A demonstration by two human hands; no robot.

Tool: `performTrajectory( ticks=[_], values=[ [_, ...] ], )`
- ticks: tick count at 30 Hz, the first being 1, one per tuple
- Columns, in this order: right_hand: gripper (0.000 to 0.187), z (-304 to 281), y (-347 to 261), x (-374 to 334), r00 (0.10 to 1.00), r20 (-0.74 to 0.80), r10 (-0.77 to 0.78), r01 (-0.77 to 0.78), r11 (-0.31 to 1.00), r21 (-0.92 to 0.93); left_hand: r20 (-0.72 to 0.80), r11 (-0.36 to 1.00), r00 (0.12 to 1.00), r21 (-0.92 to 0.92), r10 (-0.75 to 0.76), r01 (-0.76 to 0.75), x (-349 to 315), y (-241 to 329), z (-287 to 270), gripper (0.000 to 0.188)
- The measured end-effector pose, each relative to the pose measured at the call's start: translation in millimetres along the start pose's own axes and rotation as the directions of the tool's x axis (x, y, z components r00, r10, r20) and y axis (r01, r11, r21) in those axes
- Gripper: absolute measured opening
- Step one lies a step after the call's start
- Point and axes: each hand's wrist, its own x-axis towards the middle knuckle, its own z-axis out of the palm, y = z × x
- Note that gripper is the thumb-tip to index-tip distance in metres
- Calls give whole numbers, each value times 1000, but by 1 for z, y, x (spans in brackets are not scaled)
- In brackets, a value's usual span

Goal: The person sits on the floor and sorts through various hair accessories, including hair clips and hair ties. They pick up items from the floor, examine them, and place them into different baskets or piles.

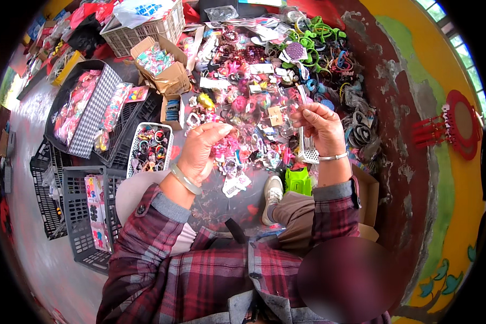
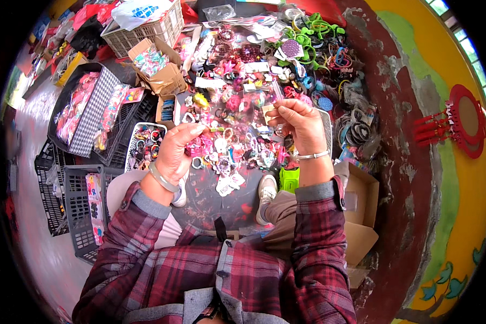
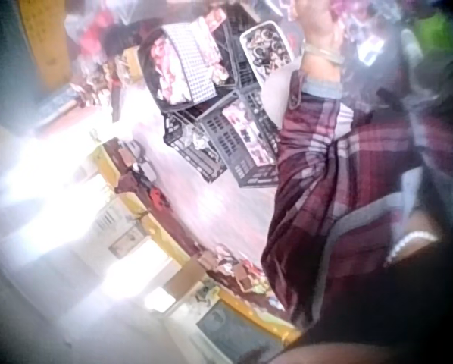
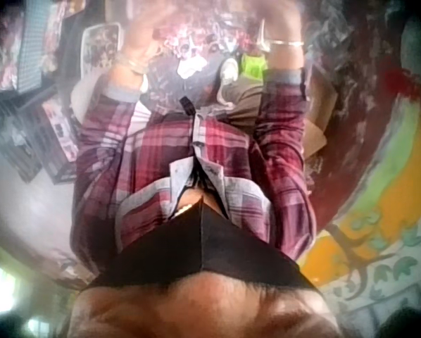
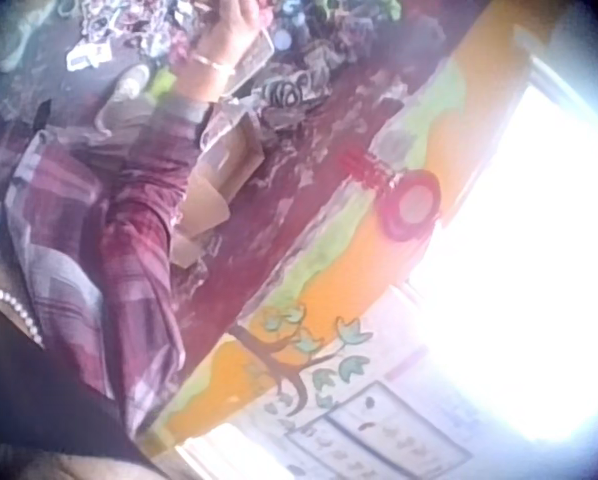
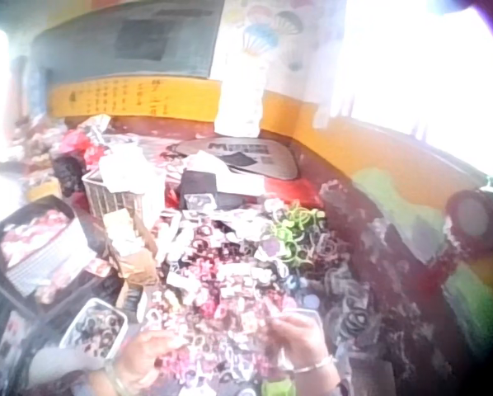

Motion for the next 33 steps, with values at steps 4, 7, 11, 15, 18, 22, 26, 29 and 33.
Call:
performTrajectory(
  ticks=[4, 7, 11, 15, 18, 22, 26, 29, 33],
  values=[
    [11, 0, 0, -1, 960, -57, -273, 251, 934, -255, -28, 999, 999, 29, 22, -21, 2, -3, 2, 12],
    [13, -4, 3, 4, 834, 36, -551, 498, 722, -480, 1, 998, 1000, 60, 7, -7, 7, -9, -6, 14],
    [14, 1, -3, -4, 830, -37, -556, 425, 675, -603, -60, 1000, 998, 28, -2, 4, 10, -14, -9, 16],
    [14, 0, -1, -5, 877, -19, -481, 371, 700, -610, -45, 1000, 999, -19, 1, -2, 12, -11, -11, 16],
    [15, 11, -8, -10, 908, 17, -419, 380, 805, -455, -27, 999, 999, -33, 19, -20, 12, -4, -12, 15],
    [13, 11, -4, -9, 930, 34, -366, 364, 904, -226, -28, 998, 999, -34, 46, -47, 6, 7, -3, 14],
    [15, 10, 1, -4, 948, 161, -273, 297, 942, -154, 69, 997, 996, 53, 52, -56, 6, 8, -3, 16],
    [24, 22, -4, -9, 969, 207, -132, 174, 963, -203, 79, 969, 996, 239, 46, -64, 6, 3, 5, 23],
    [28, 37, -7, -14, 969, 247, -28, 103, 949, -297, 98, 968, 995, 252, -9, -16, 5, -10, 16, 43]
  ],
)
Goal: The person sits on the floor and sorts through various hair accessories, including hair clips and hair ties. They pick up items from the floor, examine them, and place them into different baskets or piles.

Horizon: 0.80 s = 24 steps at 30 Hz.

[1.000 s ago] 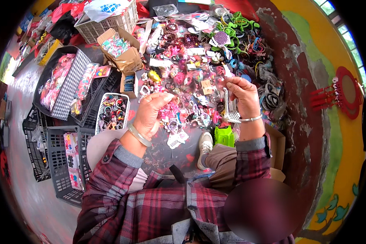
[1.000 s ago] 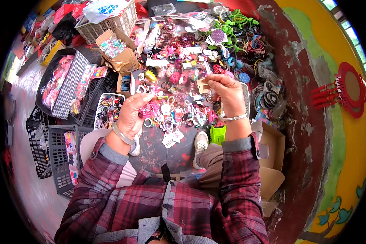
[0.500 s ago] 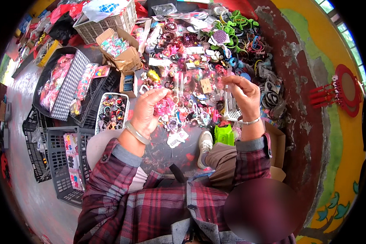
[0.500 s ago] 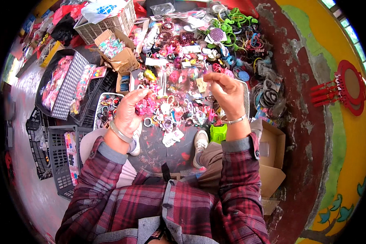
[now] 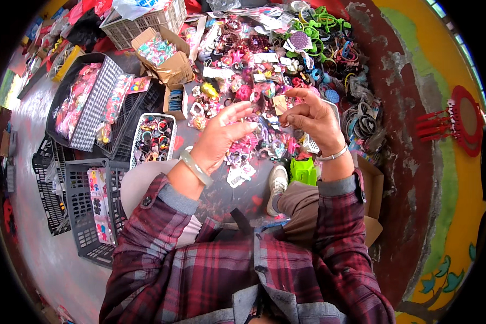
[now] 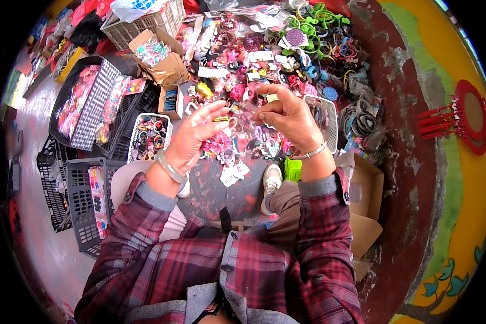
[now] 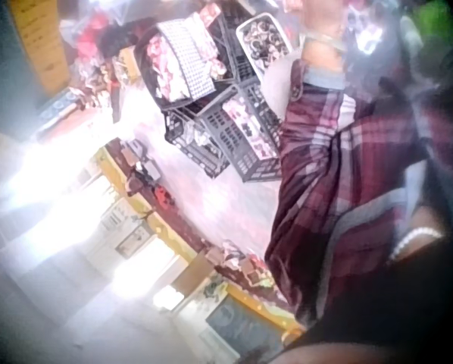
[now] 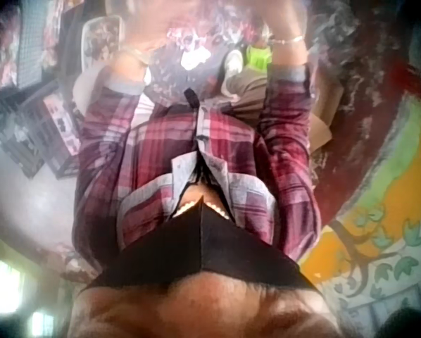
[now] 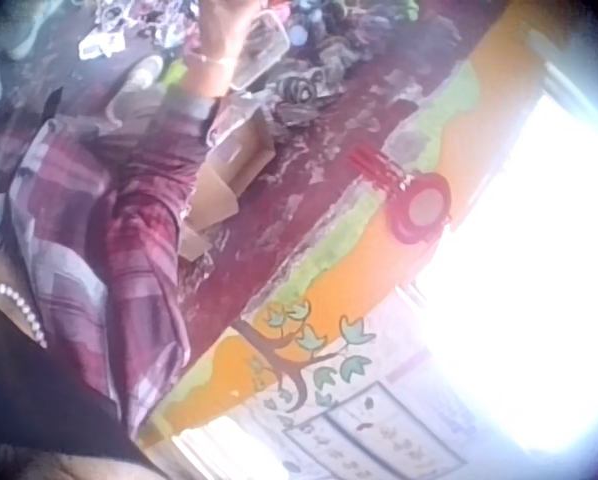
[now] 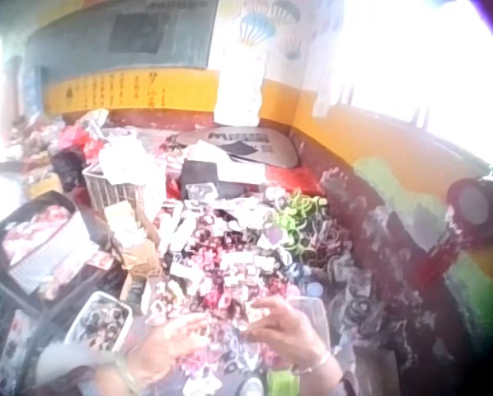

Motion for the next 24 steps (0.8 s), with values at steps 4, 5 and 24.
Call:
performTrajectory(
  ticks=[4, 5, 24],
  values=[
    [27, 3, 12, 3, 996, 80, 46, -47, 999, 4, 88, 993, 990, -19, -111, 113, 8, -11, -5, 32],
    [26, 4, 17, 4, 996, 76, 50, -49, 999, -13, 98, 991, 987, -3, -131, 132, 11, -16, -9, 29],
    [8, 9, 29, 4, 979, 130, 159, -97, 916, -389, 45, 988, 989, -56, -141, 143, 9, -28, -6, 18]
  ],
)
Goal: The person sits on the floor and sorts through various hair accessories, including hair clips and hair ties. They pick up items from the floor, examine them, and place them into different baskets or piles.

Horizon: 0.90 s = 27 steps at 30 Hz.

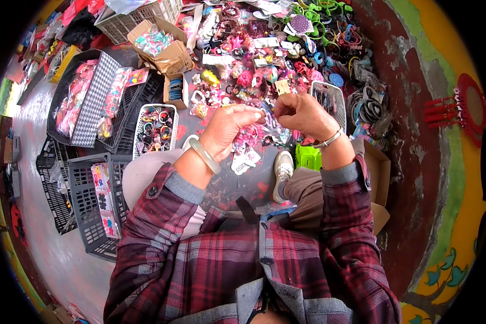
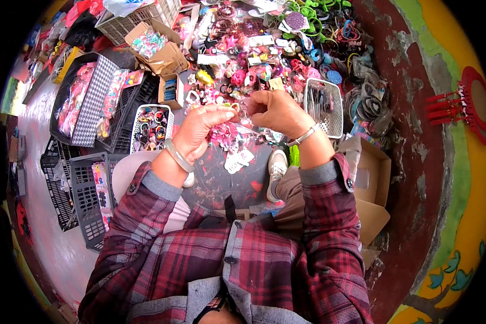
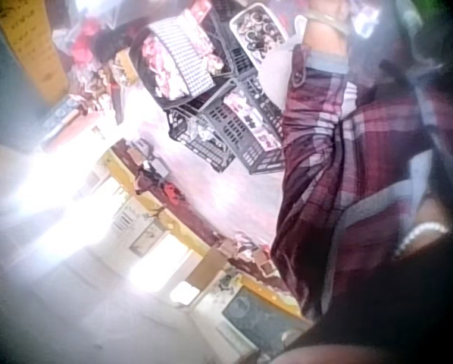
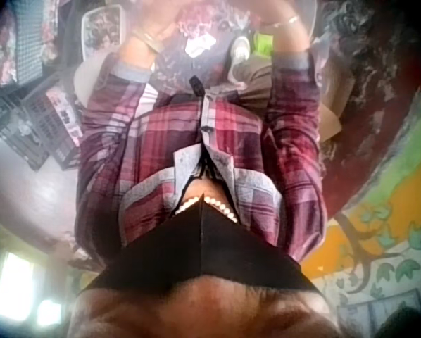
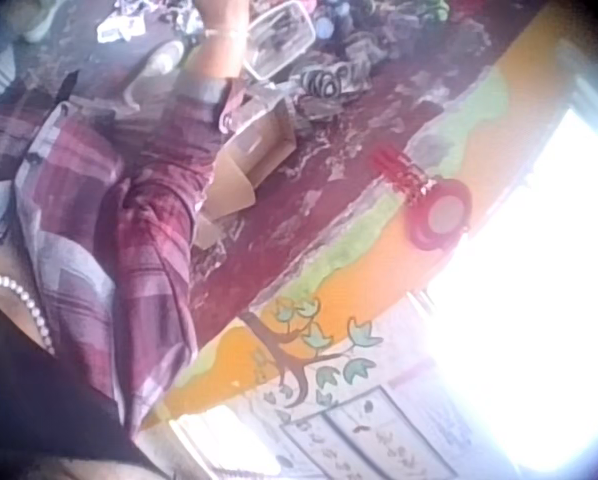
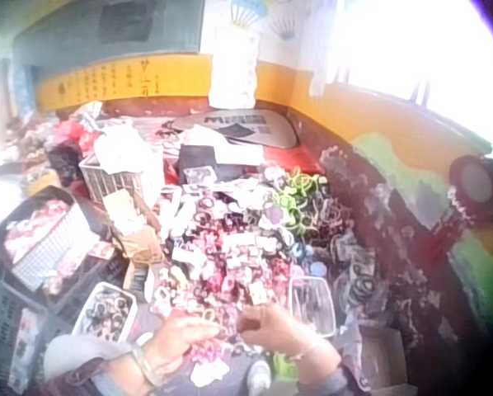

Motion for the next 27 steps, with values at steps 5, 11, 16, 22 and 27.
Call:
performTrajectory(
  ticks=[5, 11, 16, 22, 27],
  values=[
    [6, 3, -4, 1, 1000, -18, -13, 13, 1000, -4, -16, 999, 1000, 34, 12, -11, -1, -1, 2, 18],
    [7, 8, -7, 2, 999, -33, 15, -12, 995, 102, -8, 1000, 1000, 7, -12, 12, 3, -9, -4, 18],
    [11, 6, -2, 1, 998, -48, 32, -21, 975, 221, -9, 1000, 1000, 10, 2, -2, -2, 1, 1, 17],
    [23, 4, 10, 4, 959, -152, -239, 225, 969, -99, -12, 999, 1000, 26, -18, 18, -1, -3, 0, 18],
    [25, 2, 6, 5, 886, -300, -354, 334, 935, -119, 40, 998, 997, -8, -67, 67, 3, -6, 0, 21]
  ],
)
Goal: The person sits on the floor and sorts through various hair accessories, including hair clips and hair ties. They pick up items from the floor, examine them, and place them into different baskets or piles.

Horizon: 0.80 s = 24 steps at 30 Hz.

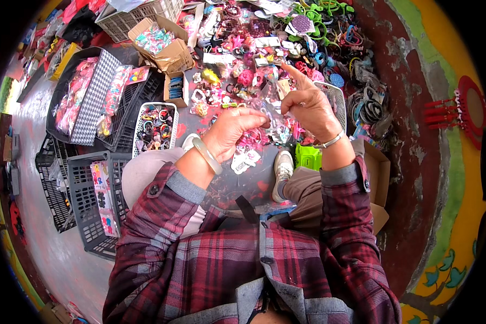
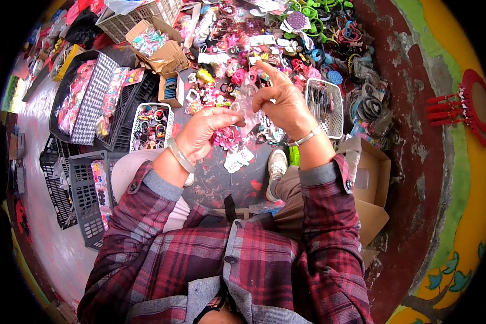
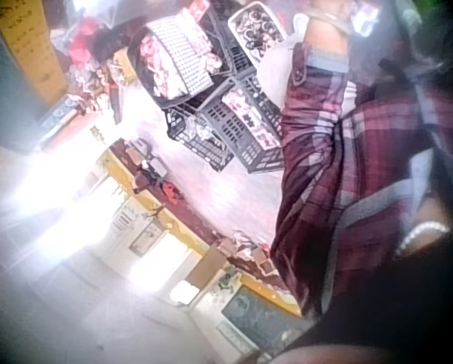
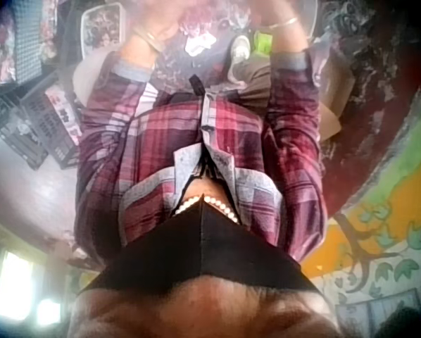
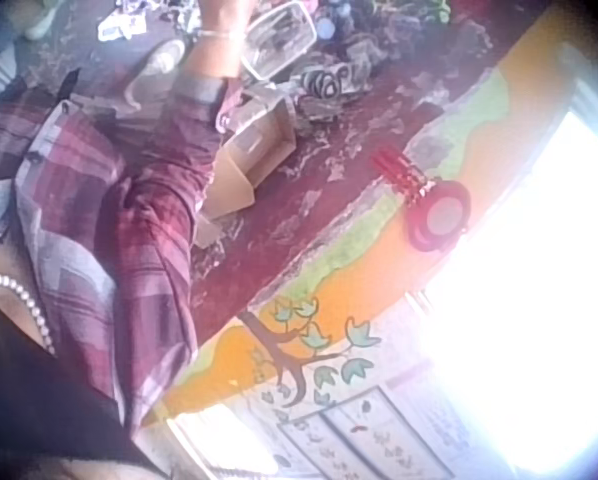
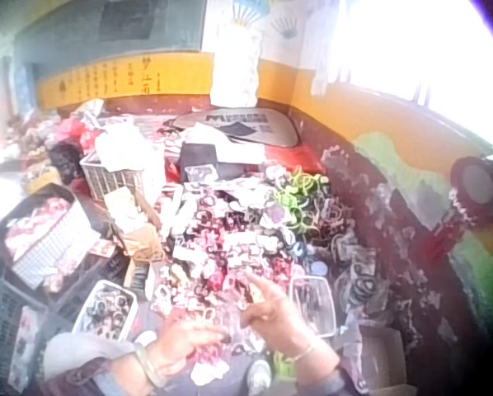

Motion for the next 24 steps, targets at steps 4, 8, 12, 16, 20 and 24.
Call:
performTrajectory(
  ticks=[4, 8, 12, 16, 20, 24],
  values=[
    [26, -17, 1, -1, 956, 261, 132, -208, 934, 289, -38, 991, 992, -42, 123, -124, -3, 11, 1, 34],
    [25, -25, -10, -2, 896, 420, 146, -255, 942, 218, 148, 996, 989, -91, -4, 17, -7, 20, -1, 46],
    [26, -29, -8, -1, 813, 577, 81, -265, 933, 242, 191, 991, 976, -62, -101, 115, -8, 13, 5, 33],
    [23, -29, -5, -2, 835, 548, 51, -231, 936, 265, 116, 999, 993, 27, -30, 27, 1, 4, -2, 20],
    [15, -30, -13, -4, 868, 472, 157, -293, 928, 230, -1, 999, 1000, 35, 1, -1, -1, 3, -3, 19],
    [19, -22, -3, -4, 867, 377, 327, -344, 939, -23, 26, 1000, 1000, 14, 4, -5, -1, 4, 1, 20]
  ],
)
